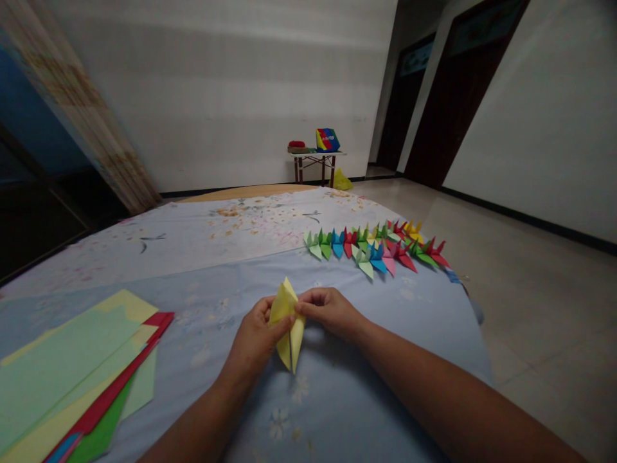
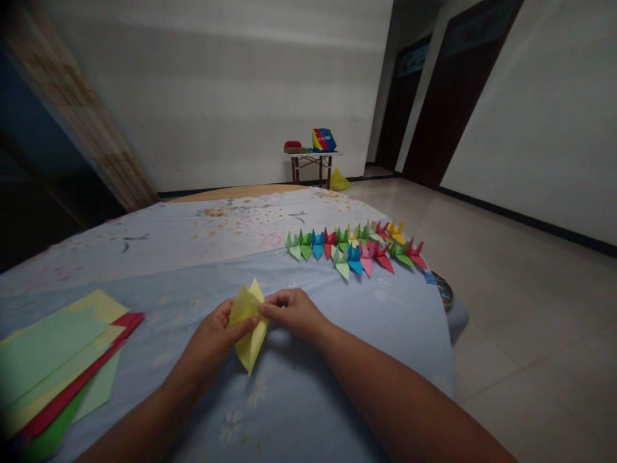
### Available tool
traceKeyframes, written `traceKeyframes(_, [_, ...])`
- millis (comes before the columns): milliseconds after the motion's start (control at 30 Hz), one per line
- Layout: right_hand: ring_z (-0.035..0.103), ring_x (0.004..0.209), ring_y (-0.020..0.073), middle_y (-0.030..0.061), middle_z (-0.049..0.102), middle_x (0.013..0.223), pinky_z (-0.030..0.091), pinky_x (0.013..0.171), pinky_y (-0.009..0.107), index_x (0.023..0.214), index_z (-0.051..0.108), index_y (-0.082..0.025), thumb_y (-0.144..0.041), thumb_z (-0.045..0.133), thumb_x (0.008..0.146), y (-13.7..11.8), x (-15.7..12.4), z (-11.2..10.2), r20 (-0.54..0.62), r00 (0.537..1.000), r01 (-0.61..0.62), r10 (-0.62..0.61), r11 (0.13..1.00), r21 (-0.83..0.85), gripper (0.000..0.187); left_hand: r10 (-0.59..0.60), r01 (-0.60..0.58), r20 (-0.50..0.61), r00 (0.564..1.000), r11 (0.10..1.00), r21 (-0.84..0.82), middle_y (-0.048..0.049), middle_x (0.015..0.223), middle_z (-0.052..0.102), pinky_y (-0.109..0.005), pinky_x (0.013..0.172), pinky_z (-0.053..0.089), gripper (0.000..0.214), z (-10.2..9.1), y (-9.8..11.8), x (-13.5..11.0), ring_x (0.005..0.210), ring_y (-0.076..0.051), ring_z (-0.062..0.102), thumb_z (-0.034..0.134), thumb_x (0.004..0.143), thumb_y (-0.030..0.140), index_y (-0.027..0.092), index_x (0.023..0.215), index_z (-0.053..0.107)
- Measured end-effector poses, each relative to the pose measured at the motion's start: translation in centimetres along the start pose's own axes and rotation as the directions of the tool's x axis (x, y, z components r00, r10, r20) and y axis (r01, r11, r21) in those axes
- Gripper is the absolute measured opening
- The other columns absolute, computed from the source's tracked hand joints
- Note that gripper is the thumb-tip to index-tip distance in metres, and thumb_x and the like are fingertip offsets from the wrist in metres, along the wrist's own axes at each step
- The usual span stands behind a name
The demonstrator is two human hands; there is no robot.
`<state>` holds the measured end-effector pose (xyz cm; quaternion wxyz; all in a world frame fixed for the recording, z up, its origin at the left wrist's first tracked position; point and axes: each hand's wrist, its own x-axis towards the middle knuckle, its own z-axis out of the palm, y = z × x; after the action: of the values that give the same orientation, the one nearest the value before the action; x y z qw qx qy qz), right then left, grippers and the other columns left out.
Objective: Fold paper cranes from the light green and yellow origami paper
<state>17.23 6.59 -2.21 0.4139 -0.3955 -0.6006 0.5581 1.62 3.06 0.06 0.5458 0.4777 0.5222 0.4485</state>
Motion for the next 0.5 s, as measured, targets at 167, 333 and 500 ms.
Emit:
traceKeyframes(167, [0.052, 0.062, 0.0103, 0.0012, 0.063, 0.070, 0.041, 0.062, 0.023, 0.080, 0.067, -0.014, -0.042, 0.068, 0.067, -0.08, 0.04, -0.08, 0.006, 0.999, 0.034, -0.035, 0.999, 0.033, 0.031, -0.026, 0.025, 0.021, 0.999, 1.000, 0.019, -0.0023, 0.078, 0.067, -0.023, 0.058, 0.044, 0.043, 0.24, 0.39, -0.37, 0.067, -0.017, 0.062, 0.070, 0.060, 0.028, 0.014, 0.097, 0.056])
traceKeyframes(333, [0.055, 0.071, 0.0128, 0.0030, 0.062, 0.079, 0.041, 0.067, 0.025, 0.067, 0.066, -0.015, -0.043, 0.071, 0.063, -0.04, 0.15, -0.35, 0.000, 0.995, 0.099, -0.100, 0.993, 0.061, 0.029, -0.008, 0.008, 0.058, 0.998, 1.000, 0.007, -0.0055, 0.083, 0.068, -0.026, 0.061, 0.047, 0.046, 0.50, 0.39, -0.49, 0.072, -0.020, 0.064, 0.071, 0.057, 0.025, 0.014, 0.100, 0.056])
traceKeyframes(500, [0.055, 0.072, 0.0130, 0.0034, 0.062, 0.079, 0.041, 0.070, 0.027, 0.064, 0.066, -0.014, -0.040, 0.073, 0.061, 0.00, 0.14, -0.43, -0.010, 0.997, 0.074, -0.074, 0.995, 0.070, 0.027, 0.000, -0.001, 0.070, 0.998, 1.000, 0.012, -0.0077, 0.089, 0.068, -0.028, 0.066, 0.048, 0.051, 0.53, 0.27, -0.42, 0.077, -0.022, 0.064, 0.071, 0.056, 0.025, 0.014, 0.103, 0.055])
